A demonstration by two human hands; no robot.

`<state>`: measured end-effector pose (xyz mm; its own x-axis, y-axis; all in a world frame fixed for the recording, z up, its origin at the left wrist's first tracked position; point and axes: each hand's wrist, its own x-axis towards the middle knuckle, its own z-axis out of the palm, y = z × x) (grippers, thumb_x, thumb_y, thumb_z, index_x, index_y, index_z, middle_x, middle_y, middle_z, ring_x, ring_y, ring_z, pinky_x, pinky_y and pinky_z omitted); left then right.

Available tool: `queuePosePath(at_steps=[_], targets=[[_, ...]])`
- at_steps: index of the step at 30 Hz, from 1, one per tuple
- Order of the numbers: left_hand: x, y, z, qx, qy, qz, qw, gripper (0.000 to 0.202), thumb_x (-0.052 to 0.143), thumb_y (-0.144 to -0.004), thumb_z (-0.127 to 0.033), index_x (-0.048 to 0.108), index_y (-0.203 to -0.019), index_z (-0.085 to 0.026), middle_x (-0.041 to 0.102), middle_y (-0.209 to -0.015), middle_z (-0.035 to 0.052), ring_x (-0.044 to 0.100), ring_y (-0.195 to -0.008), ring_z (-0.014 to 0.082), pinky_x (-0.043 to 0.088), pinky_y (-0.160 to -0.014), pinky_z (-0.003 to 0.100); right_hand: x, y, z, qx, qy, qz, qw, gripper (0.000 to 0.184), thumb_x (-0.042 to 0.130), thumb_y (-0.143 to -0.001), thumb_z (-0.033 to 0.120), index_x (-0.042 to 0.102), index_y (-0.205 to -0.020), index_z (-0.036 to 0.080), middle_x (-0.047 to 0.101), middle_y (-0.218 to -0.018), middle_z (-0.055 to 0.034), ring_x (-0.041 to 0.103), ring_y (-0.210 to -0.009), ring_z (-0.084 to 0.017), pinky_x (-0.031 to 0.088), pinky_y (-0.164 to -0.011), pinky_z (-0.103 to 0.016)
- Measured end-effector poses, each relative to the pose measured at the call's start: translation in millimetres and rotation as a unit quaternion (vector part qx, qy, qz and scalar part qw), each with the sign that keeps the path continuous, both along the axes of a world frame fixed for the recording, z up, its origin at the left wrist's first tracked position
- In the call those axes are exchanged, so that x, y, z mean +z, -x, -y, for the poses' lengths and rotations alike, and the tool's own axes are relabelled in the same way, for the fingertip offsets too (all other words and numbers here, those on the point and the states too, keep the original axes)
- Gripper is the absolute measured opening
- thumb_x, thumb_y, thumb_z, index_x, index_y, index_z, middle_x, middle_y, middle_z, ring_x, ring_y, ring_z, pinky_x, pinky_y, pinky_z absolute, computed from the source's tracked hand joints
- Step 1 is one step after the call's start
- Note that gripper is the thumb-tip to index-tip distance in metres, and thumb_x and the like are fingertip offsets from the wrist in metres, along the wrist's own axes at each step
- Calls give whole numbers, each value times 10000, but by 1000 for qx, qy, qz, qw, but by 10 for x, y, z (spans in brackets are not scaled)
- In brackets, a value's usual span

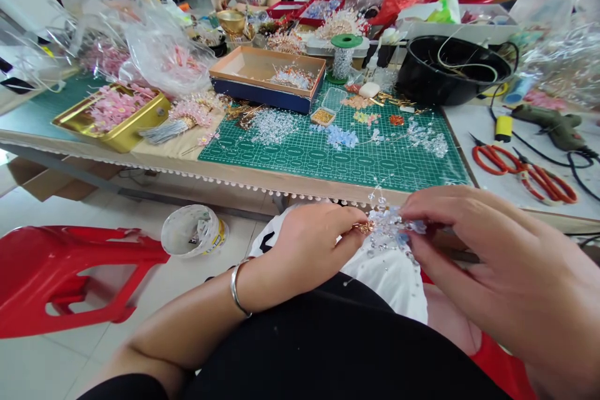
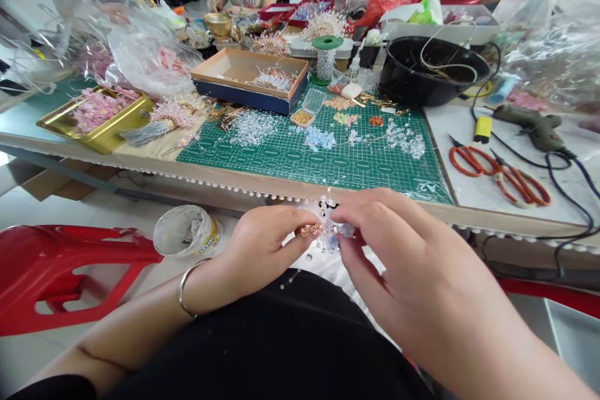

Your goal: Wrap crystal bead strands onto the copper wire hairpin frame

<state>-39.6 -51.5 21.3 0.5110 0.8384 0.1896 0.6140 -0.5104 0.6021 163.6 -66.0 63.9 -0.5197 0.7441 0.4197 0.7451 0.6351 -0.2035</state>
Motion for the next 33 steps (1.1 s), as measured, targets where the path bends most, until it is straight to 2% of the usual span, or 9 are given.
queuePosePath(at_steps=[11, 15, 17, 19, 22, 25, 28, 30, 33], targets=[[-2, -26, 20, -7, -5, 13, 1000, 217, 477, -922, -279, 677, -977, -216, 724, -842, -1, 648, -758, 154, 439, -674, 267, 23, 14, -81, 28, 51, -22, 998, 87, 528, -867, 190, 566, -928, 239, 617, -917, -11, 589, -752, -122, 475, -614, -258], [18, -12, 6, -2, 57, 58, 997, 188, 502, -916, -287, 677, -921, -216, 702, -805, -9, 632, -748, 148, 444, -670, 254, -108, -93, -240, 31, 111, -92, 989, 198, 588, -847, 278, 585, -1045, 273, 603, -1056, -45, 602, -966, -190, 525, -796, -336], [39, 0, -9, -2, 128, 119, 985, 192, 515, -915, -313, 663, -855, -205, 685, -812, -10, 617, -749, 137, 448, -667, 234, -214, -205, -358, 69, 219, -183, 956, 428, 627, -827, 349, 500, -1231, 292, 573, -1210, -78, 569, -1129, -233, 510, -926, -396], [66, 9, -29, -11, 201, 178, 963, 227, 529, -909, -331, 631, -769, -183, 654, -769, -11, 591, -718, 121, 446, -653, 217, -311, -305, -442, 111, 345, -265, 894, 615, 634, -821, 423, 365, -1360, 295, 516, -1337, -115, 533, -1220, -251, 496, -971, -416], [96, 5, -60, -21, 267, 218, 938, 270, 539, -896, -325, 576, -677, -171, 588, -681, -20, 550, -675, 107, 442, -659, 221, -394, -350, -427, 122, 448, -293, 836, 708, 636, -797, 518, 318, -1395, 313, 478, -1405, -126, 506, -1263, -258, 512, -952, -414], [94, -19, -80, -6, 286, 227, 931, 273, 540, -890, -325, 562, -663, -174, 566, -674, -24, 533, -677, 107, 434, -676, 236, -420, -276, -287, 102, 467, -292, 828, 714, 688, -760, 493, 360, -1375, 340, 522, -1369, -100, 563, -1200, -250, 549, -888, -381], [74, -51, -87, 5, 288, 230, 930, 292, 542, -890, -353, 569, -665, -171, 564, -673, -28, 523, -669, 101, 419, -654, 229, -446, -158, -162, 16, 440, -319, 839, 665, 721, -753, 405, 409, -1332, 307, 591, -1255, -95, 626, -1073, -226, 570, -811, -343], [61, -69, -86, 6, 296, 223, 929, 298, 543, -888, -375, 576, -675, -168, 563, -668, -29, 504, -633, 91, 403, -603, 216, -464, -89, -122, -35, 399, -343, 850, 552, 697, -779, 385, 466, -1266, 266, 636, -1122, -78, 642, -963, -202, 568, -739, -310], [46, -92, -81, 3, 327, 197, 924, 266, 520, -896, -376, 603, -746, -172, 582, -685, -25, 459, -548, 72, 361, -505, 202, -476, -31, -113, -29, 390, -344, 853, 291, 636, -834, 371, 576, -1087, 239, 652, -962, -33, 622, -837, -160, 531, -699, -274]])
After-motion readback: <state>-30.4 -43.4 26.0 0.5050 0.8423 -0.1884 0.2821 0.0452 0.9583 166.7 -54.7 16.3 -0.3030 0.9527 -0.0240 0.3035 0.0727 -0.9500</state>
